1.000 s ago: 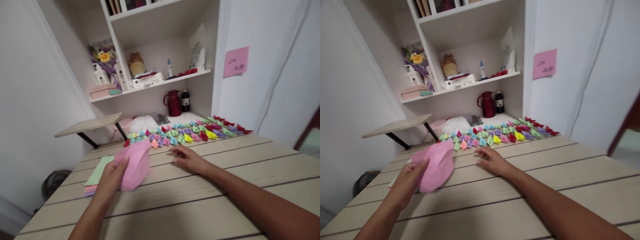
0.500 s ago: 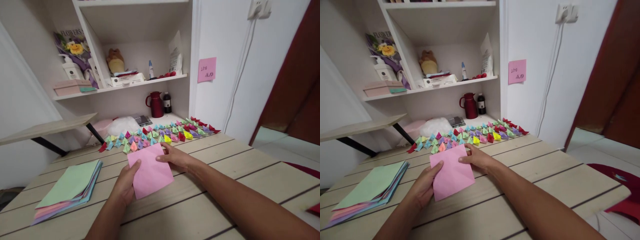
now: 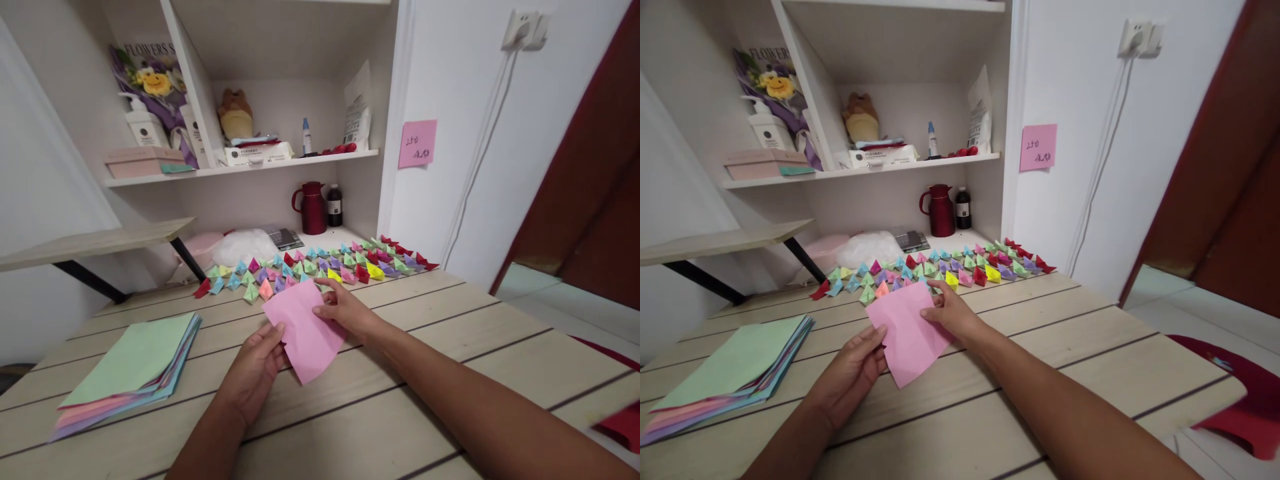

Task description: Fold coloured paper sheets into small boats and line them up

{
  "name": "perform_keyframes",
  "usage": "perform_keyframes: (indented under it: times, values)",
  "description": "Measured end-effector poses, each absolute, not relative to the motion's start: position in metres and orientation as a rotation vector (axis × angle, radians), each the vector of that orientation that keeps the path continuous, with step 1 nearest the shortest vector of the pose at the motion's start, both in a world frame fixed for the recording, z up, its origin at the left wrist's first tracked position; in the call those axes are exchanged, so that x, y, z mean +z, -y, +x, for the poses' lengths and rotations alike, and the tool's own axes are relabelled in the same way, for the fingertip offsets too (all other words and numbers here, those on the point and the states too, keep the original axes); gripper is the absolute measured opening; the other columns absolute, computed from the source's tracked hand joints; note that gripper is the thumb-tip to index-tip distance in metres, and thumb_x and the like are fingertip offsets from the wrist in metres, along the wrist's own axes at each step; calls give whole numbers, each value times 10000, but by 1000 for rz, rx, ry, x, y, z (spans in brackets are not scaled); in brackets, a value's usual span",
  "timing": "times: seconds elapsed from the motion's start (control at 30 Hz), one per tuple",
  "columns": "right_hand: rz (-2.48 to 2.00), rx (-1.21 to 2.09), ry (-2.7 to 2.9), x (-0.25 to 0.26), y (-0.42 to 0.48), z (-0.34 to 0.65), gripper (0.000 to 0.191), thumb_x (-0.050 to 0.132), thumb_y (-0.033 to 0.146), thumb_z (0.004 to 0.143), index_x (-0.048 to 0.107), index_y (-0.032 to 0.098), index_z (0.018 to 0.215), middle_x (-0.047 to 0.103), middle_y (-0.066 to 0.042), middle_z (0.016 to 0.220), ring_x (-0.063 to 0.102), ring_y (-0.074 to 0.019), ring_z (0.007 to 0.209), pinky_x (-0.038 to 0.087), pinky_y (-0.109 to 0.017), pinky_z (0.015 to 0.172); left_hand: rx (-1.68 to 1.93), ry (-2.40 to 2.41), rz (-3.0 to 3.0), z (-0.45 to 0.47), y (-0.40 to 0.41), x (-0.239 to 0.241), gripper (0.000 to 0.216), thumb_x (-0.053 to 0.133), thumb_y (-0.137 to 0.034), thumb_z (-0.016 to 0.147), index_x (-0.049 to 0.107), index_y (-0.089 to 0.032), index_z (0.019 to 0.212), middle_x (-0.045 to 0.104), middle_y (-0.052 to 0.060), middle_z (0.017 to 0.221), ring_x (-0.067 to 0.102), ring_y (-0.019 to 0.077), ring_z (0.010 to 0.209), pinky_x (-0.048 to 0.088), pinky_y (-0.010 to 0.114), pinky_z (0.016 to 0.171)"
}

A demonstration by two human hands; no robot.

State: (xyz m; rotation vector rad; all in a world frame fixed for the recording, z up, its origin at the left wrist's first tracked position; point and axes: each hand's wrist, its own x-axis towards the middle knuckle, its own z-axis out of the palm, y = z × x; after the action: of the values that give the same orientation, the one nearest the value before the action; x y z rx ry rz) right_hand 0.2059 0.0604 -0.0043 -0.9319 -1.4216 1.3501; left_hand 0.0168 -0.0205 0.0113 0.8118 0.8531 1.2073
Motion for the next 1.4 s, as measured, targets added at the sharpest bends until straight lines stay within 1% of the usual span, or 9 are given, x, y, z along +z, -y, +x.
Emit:
perform_keyframes:
  times: [0.1, 0.2, 0.3, 0.43, 0.7, 0.9, 1.1, 1.27, 1.4]
  values:
    - [-1035, 830, 1542, -2, -62, 206, 640, 715, 238, 672, 494, 269, 1271, 534, -77, 1195, 570, -206, 964, 476, -377, 833, 1286, -893, 732, 13, 18, 10, 261, 685, -200, 800, 659, -136, 1052, 725, 115, 1026, 695, 191, 869, 555, 332, 833]
    - [-1001, 645, 1576, 5, -62, 209, 342, 621, 327, 790, 599, 226, 1116, 565, -79, 1155, 552, -218, 1005, 443, -377, 881, 1341, -918, 684, 9, 16, 10, 257, 701, -185, 783, 662, -148, 1034, 723, 104, 1035, 695, 177, 855, 559, 316, 823]
    - [-872, 898, 1731, 7, -58, 206, 354, 467, 474, 902, 659, 183, 958, 643, -67, 976, 579, -218, 931, 441, -364, 852, 1336, -901, 711, 8, 16, 11, 290, 699, -191, 788, 656, -150, 1072, 721, 111, 1046, 689, 187, 913, 546, 312, 855]
    - [-718, 1229, 1782, 2, -44, 196, 458, 449, 572, 897, 651, 185, 1035, 651, -57, 1002, 584, -204, 918, 443, -326, 805, 1292, -883, 781, 10, 18, 13, 296, 689, -210, 801, 660, -144, 1088, 721, 114, 1053, 673, 202, 981, 523, 315, 896]
    - [-596, 1515, 1704, 5, -28, 188, 403, 743, 396, 727, 641, 167, 1042, 660, -41, 939, 599, -188, 847, 466, -287, 726, 1215, -904, 928, 14, 20, 13, 329, 693, -277, 802, 677, -136, 1099, 717, 117, 1057, 662, 210, 968, 499, 317, 894]
    - [-755, 1626, 1304, 6, -34, 186, 353, 822, 322, 607, 648, 155, 864, 660, -10, 775, 575, -119, 612, 445, -226, 563, 1310, -950, 930, 16, 18, 12, 293, 723, -326, 767, 702, -140, 992, 721, 86, 946, 649, 152, 807, 508, 279, 812]
    - [-715, 1714, 1097, 11, -34, 189, 426, 831, 333, 596, 663, 164, 949, 713, -68, 925, 650, -175, 741, 513, -293, 675, 1541, -1102, 795, 10, 12, 8, 403, 769, -378, 706, 683, -187, 1050, 683, 36, 978, 627, 114, 797, 500, 251, 784]
    - [-679, 1733, 1151, 12, -28, 188, 491, 834, 290, 590, 638, 172, 1024, 710, -77, 981, 661, -205, 820, 518, -327, 727, 1230, -979, 1005, 24, 20, 14, 467, 692, -430, 777, 618, -188, 1170, 699, 88, 1053, 647, 180, 916, 486, 291, 829]
    - [-667, 1713, 1206, 10, -24, 184, 476, 829, 275, 583, 644, 169, 1008, 703, -48, 917, 636, -180, 765, 494, -302, 698, 1185, -1081, 1010, 28, 19, 10, 405, 780, -355, 693, 635, -144, 1007, 723, 76, 864, 653, 167, 728, 497, 270, 693]
